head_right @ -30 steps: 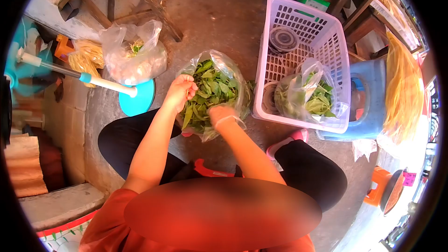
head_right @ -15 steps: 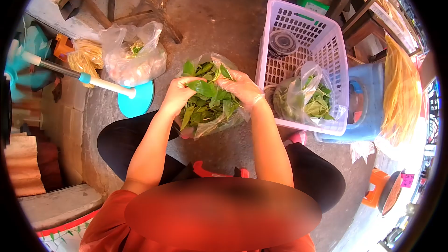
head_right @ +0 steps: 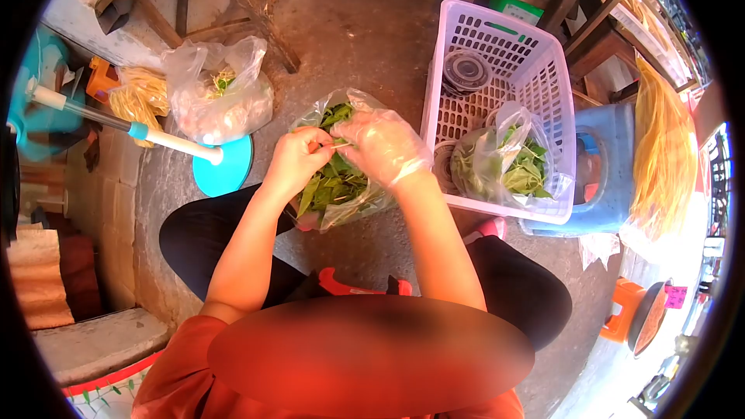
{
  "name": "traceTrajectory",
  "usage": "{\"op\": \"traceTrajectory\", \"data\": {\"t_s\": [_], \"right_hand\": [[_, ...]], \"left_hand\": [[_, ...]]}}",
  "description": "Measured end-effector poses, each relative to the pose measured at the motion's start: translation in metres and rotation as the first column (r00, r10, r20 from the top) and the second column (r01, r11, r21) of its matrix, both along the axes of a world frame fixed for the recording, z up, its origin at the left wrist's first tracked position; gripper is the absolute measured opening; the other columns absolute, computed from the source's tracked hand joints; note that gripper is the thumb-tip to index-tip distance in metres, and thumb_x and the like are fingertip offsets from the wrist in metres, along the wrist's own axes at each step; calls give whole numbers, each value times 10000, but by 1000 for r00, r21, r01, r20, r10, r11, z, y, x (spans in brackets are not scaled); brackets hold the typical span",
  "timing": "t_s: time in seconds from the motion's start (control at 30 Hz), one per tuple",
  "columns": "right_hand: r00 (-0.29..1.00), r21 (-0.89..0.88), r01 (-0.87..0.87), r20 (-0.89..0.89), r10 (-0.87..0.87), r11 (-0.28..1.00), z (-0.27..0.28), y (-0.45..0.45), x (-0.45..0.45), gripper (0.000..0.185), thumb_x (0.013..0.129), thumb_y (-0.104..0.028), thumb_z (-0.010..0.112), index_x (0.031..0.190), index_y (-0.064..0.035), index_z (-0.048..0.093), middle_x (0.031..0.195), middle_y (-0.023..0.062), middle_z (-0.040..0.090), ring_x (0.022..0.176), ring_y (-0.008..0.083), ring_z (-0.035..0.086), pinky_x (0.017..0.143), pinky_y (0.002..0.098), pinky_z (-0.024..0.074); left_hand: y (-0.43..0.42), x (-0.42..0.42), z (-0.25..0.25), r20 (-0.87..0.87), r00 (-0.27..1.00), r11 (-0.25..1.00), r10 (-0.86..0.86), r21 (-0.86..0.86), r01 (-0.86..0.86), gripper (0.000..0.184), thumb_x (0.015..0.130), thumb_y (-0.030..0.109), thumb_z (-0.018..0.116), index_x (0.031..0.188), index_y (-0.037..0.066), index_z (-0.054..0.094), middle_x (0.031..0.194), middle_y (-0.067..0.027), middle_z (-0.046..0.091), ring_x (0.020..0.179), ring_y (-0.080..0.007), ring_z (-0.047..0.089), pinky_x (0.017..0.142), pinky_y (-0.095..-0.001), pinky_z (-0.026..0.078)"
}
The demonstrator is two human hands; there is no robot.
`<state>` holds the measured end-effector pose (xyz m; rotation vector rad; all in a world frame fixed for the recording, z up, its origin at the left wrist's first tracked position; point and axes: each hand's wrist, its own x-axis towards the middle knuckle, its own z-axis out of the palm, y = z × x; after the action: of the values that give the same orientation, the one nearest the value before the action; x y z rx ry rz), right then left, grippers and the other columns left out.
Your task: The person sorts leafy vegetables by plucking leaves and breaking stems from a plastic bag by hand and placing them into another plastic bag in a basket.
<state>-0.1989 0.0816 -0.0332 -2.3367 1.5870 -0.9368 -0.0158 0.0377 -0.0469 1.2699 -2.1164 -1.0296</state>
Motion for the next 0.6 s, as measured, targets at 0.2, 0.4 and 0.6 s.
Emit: {"op": "traceTrajectory", "data": {"t_s": [0.2, 0.4, 0.6], "right_hand": [[988, 65, 144, -59, -140, 987, -3, -1, 21, 186, 707, -34, 620, 885, -85, 635, 836, 136, 601, 831, 342, 590, 773, 397, 475], [813, 14, 366, 483, -327, 931, -46, -15, 31, 154, 765, 83, 543, 878, -12, 588, 902, 118, 543, 836, 242, 544, 779, 340, 457], [630, 376, -42, 729, -268, 925, -23, -14, -3, 126, 930, -140, 539, 989, -34, 576, 876, 0, 571, 797, 84, 497, 720, 255, 444]], "left_hand": [[-8, 7, 0, -100, 995, 979, -17, 203, 37, 119, 813, 85, 628, 887, -9, 627, 681, 3, 543, 625, -77, 496, 560, -233, 393], [-17, 12, 3, -593, 788, 739, 168, 605, 298, 131, 906, 161, 587, 891, 31, 590, 670, 36, 511, 588, -40, 437, 537, -201, 352], [-19, 20, 9, -778, 490, 552, 394, 626, 550, 82, 925, 162, 547, 883, 92, 545, 690, 44, 413, 591, -63, 367, 524, -189, 307]]}}
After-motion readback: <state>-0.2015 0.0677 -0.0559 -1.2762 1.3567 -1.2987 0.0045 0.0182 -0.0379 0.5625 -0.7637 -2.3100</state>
